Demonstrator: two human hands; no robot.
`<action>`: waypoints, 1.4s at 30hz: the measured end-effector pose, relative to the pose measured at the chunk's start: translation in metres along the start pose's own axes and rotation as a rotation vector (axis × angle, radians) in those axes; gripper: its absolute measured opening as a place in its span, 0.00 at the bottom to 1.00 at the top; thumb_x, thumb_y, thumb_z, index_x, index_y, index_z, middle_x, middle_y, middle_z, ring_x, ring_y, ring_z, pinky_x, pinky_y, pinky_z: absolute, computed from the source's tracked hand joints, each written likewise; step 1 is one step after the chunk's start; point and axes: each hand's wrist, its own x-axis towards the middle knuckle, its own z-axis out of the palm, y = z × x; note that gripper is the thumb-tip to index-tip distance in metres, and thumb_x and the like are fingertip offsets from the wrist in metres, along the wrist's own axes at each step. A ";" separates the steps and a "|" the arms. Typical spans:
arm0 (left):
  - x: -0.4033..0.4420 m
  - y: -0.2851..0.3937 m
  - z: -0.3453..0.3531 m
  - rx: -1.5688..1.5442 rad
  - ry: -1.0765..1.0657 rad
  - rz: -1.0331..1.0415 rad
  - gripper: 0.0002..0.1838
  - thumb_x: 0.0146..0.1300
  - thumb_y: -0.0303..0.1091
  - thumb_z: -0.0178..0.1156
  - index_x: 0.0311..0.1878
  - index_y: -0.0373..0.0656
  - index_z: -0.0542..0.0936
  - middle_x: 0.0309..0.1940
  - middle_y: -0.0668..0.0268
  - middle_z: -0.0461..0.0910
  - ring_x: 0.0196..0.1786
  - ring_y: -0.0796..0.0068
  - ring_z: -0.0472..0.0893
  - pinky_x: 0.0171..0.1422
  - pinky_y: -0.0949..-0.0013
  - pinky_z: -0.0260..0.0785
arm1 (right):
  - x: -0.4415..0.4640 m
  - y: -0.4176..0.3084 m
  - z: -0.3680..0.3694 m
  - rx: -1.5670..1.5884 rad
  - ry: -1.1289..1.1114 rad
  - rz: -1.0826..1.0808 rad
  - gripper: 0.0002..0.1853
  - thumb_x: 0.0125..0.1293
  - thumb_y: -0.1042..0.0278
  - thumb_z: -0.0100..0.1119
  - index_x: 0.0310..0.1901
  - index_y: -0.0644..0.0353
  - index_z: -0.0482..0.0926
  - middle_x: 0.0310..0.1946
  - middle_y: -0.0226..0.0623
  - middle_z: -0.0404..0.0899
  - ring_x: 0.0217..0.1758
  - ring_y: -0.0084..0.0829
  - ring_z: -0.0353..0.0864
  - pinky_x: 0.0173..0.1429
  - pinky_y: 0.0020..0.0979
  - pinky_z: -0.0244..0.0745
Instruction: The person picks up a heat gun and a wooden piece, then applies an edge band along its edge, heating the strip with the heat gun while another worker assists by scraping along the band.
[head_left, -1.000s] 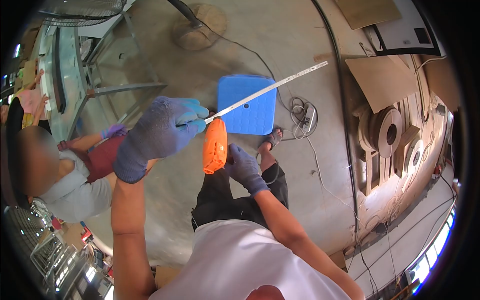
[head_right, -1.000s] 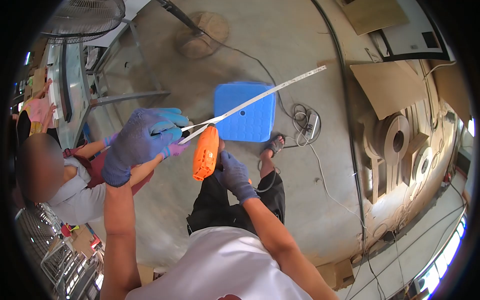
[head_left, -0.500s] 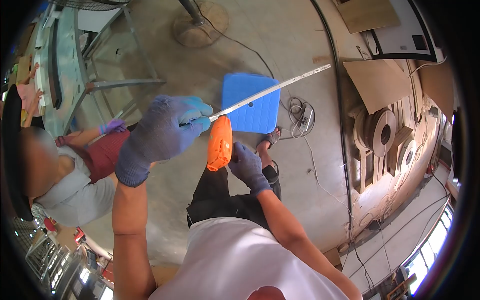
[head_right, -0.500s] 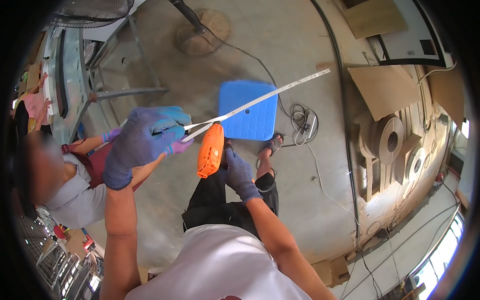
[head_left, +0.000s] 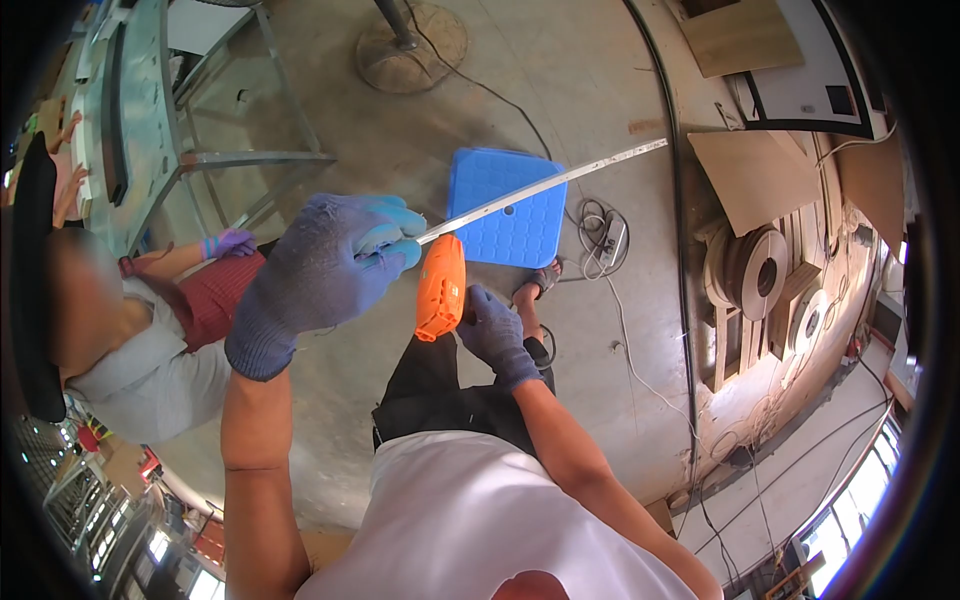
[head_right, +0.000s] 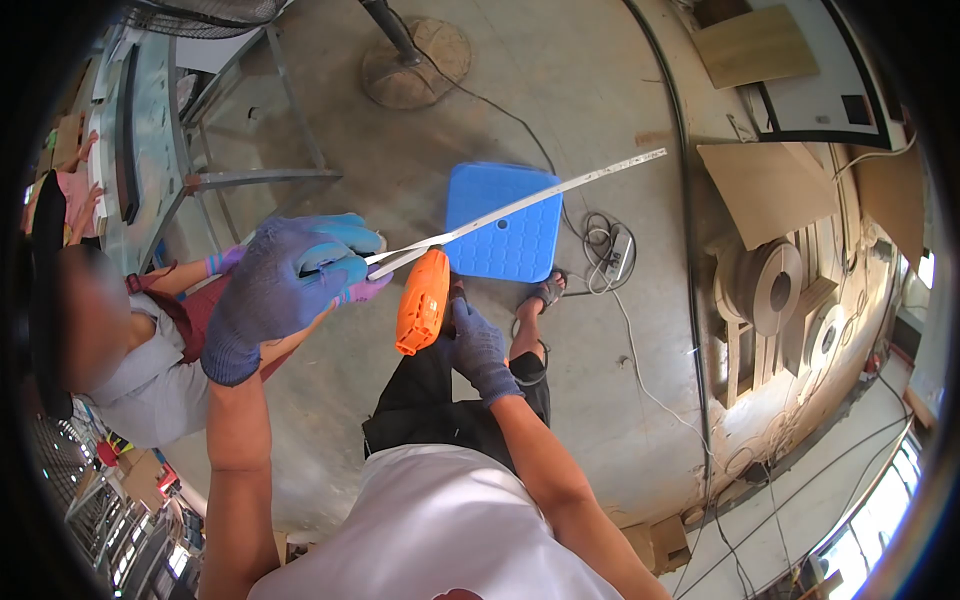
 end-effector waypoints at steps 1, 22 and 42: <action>-0.002 0.000 -0.001 0.011 0.005 -0.002 0.11 0.56 0.29 0.68 0.42 0.36 0.85 0.38 0.52 0.85 0.40 0.50 0.84 0.46 0.59 0.76 | -0.001 0.001 0.001 0.000 -0.007 0.004 0.16 0.57 0.63 0.70 0.40 0.55 0.72 0.29 0.39 0.79 0.34 0.45 0.82 0.37 0.43 0.73; -0.022 0.002 -0.018 0.204 0.041 0.137 0.13 0.57 0.32 0.70 0.46 0.42 0.85 0.43 0.56 0.86 0.47 0.53 0.84 0.55 0.58 0.75 | 0.000 -0.008 0.009 -0.036 -0.081 0.009 0.18 0.57 0.61 0.68 0.43 0.57 0.71 0.37 0.45 0.79 0.41 0.52 0.81 0.41 0.48 0.76; -0.034 0.014 -0.042 0.311 0.129 0.245 0.14 0.46 0.23 0.77 0.27 0.37 0.77 0.36 0.57 0.86 0.44 0.52 0.87 0.45 0.60 0.81 | 0.004 -0.008 0.027 -0.078 -0.113 -0.046 0.18 0.58 0.63 0.66 0.46 0.57 0.70 0.37 0.48 0.81 0.38 0.55 0.82 0.39 0.51 0.77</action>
